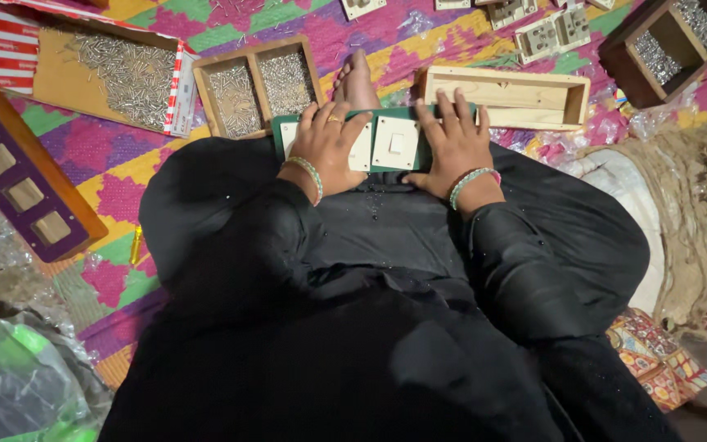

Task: The person assembles electrical switch and socket modules into a green plastic frame while sitting on the floor. They use a screwdriver to secure the components and repeatedly adjust the alignment of the parts within the frame.

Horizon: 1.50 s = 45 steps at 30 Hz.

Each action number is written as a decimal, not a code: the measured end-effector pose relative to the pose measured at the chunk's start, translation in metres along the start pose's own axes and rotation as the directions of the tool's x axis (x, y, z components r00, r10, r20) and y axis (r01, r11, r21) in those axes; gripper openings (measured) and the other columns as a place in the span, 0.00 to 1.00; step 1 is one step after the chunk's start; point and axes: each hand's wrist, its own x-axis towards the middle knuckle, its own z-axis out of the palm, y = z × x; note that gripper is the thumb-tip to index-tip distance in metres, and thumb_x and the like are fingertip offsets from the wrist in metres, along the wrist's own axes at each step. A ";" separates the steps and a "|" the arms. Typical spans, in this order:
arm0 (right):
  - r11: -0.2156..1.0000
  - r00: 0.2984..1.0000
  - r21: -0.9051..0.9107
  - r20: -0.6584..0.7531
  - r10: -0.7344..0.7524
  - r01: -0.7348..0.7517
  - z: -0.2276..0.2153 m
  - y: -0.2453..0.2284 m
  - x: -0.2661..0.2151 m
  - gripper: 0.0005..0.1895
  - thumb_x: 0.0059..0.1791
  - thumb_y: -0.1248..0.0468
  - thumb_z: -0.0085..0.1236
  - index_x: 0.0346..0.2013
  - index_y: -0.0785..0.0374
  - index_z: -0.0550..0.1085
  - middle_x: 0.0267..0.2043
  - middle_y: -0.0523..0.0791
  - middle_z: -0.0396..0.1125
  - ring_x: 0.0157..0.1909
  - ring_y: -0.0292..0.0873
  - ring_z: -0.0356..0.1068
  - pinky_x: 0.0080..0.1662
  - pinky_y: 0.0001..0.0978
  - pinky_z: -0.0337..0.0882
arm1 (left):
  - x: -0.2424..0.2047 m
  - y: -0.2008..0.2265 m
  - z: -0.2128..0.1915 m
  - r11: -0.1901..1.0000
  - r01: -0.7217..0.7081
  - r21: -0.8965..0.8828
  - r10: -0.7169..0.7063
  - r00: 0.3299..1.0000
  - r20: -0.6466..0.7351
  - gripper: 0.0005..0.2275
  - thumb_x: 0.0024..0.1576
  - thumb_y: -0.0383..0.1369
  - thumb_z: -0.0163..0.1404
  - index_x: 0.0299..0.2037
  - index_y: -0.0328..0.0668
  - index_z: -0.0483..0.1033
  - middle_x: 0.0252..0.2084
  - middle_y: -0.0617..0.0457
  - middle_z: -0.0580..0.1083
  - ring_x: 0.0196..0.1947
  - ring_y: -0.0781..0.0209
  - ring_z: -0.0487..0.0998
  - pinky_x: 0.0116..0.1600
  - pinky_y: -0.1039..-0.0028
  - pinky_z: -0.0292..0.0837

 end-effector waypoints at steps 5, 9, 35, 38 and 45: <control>0.996 0.995 0.034 0.055 0.078 -0.080 0.002 0.004 0.002 0.65 0.29 0.46 0.76 0.74 0.60 0.56 0.71 0.54 0.55 0.77 0.58 0.45 0.71 0.62 0.41 | -0.001 -0.001 0.003 1.000 -0.003 0.005 0.002 1.000 0.027 0.39 0.36 0.42 0.66 0.62 0.45 0.68 0.62 0.37 0.67 0.65 0.37 0.64 0.71 0.48 0.49; 0.997 0.997 0.054 0.054 0.058 -0.061 0.008 0.008 0.001 0.63 0.30 0.47 0.75 0.74 0.61 0.55 0.72 0.55 0.54 0.78 0.58 0.45 0.73 0.60 0.41 | -0.001 -0.002 0.005 1.000 0.019 -0.006 -0.019 0.998 0.064 0.40 0.34 0.43 0.67 0.61 0.44 0.68 0.62 0.37 0.67 0.65 0.37 0.63 0.70 0.48 0.49; 0.987 0.983 0.031 0.091 -0.157 0.155 0.006 -0.002 0.000 0.52 0.38 0.40 0.68 0.73 0.47 0.61 0.74 0.52 0.53 0.77 0.58 0.45 0.70 0.68 0.41 | 0.003 0.005 0.004 1.000 -0.002 0.018 -0.002 0.979 0.202 0.41 0.36 0.46 0.68 0.62 0.45 0.66 0.61 0.39 0.66 0.65 0.40 0.62 0.67 0.49 0.51; 0.989 0.984 0.026 0.105 -0.144 0.142 0.006 -0.005 0.002 0.55 0.34 0.40 0.70 0.72 0.49 0.60 0.74 0.53 0.52 0.77 0.59 0.45 0.69 0.68 0.41 | 0.003 0.006 0.006 0.999 0.010 0.032 -0.016 0.977 0.212 0.42 0.35 0.46 0.68 0.62 0.45 0.66 0.61 0.39 0.66 0.65 0.38 0.62 0.67 0.48 0.50; 0.990 0.986 0.057 0.104 -0.132 0.126 0.012 -0.011 0.009 0.58 0.29 0.46 0.75 0.72 0.50 0.60 0.68 0.56 0.55 0.74 0.60 0.49 0.69 0.68 0.43 | 0.001 0.005 0.005 1.000 -0.008 0.025 0.002 0.973 0.232 0.43 0.38 0.48 0.68 0.65 0.43 0.64 0.61 0.38 0.65 0.65 0.38 0.61 0.67 0.49 0.51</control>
